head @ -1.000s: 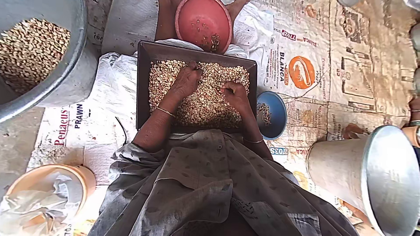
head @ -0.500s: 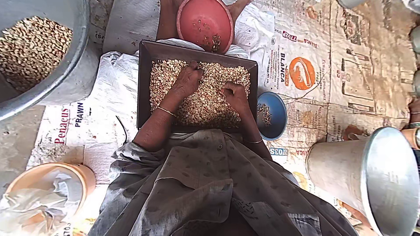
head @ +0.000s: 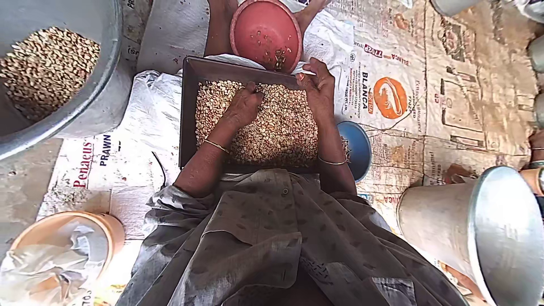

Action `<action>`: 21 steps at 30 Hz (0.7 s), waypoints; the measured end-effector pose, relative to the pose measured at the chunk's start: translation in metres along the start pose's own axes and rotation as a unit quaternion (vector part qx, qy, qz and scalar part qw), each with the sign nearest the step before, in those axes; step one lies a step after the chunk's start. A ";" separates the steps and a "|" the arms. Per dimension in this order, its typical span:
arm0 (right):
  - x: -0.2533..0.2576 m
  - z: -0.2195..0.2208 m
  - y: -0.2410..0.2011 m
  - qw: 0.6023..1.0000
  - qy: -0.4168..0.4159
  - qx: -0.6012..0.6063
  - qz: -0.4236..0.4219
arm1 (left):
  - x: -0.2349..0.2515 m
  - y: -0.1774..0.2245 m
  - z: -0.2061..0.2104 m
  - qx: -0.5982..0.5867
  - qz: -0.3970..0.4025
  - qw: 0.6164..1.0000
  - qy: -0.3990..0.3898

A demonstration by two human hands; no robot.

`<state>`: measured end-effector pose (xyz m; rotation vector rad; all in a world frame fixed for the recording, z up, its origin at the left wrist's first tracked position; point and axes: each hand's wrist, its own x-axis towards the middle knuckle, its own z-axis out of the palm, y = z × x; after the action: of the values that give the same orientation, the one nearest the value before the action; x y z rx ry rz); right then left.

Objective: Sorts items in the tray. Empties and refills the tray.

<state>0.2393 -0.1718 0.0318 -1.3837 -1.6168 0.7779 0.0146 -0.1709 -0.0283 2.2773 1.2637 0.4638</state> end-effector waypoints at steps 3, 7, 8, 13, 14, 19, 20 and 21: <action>-0.025 0.025 -0.003 0.989 -0.106 -0.105 0.002 | 0.001 -0.001 -0.003 -0.001 -0.014 1.000 -0.011; -0.053 0.050 0.012 0.941 -0.164 -0.296 -0.015 | 0.002 -0.002 -0.003 -0.003 -0.029 1.000 -0.008; -0.056 0.053 0.010 0.932 -0.167 -0.321 -0.004 | 0.002 -0.003 -0.004 -0.003 -0.030 1.000 -0.010; -0.060 0.055 0.008 0.934 -0.150 -0.324 -0.006 | 0.001 -0.005 -0.004 -0.006 -0.026 1.000 -0.004; -0.062 0.053 0.009 0.942 -0.147 -0.300 -0.013 | 0.001 -0.005 -0.004 -0.012 -0.026 1.000 -0.002; -0.064 0.036 -0.003 0.936 -0.260 -0.236 -0.035 | -0.001 -0.008 -0.010 -0.033 -0.035 0.999 -0.010; -0.059 0.031 -0.007 0.931 -0.283 -0.228 -0.035 | 0.000 -0.007 -0.012 -0.035 -0.039 0.999 -0.014; -0.052 0.029 -0.009 0.943 -0.264 -0.198 -0.042 | 0.000 -0.007 -0.012 -0.036 -0.041 0.998 -0.016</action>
<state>0.2112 -0.2225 0.0162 -1.4392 -2.3394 0.8505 0.0033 -0.1643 -0.0224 2.1572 1.2980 0.4358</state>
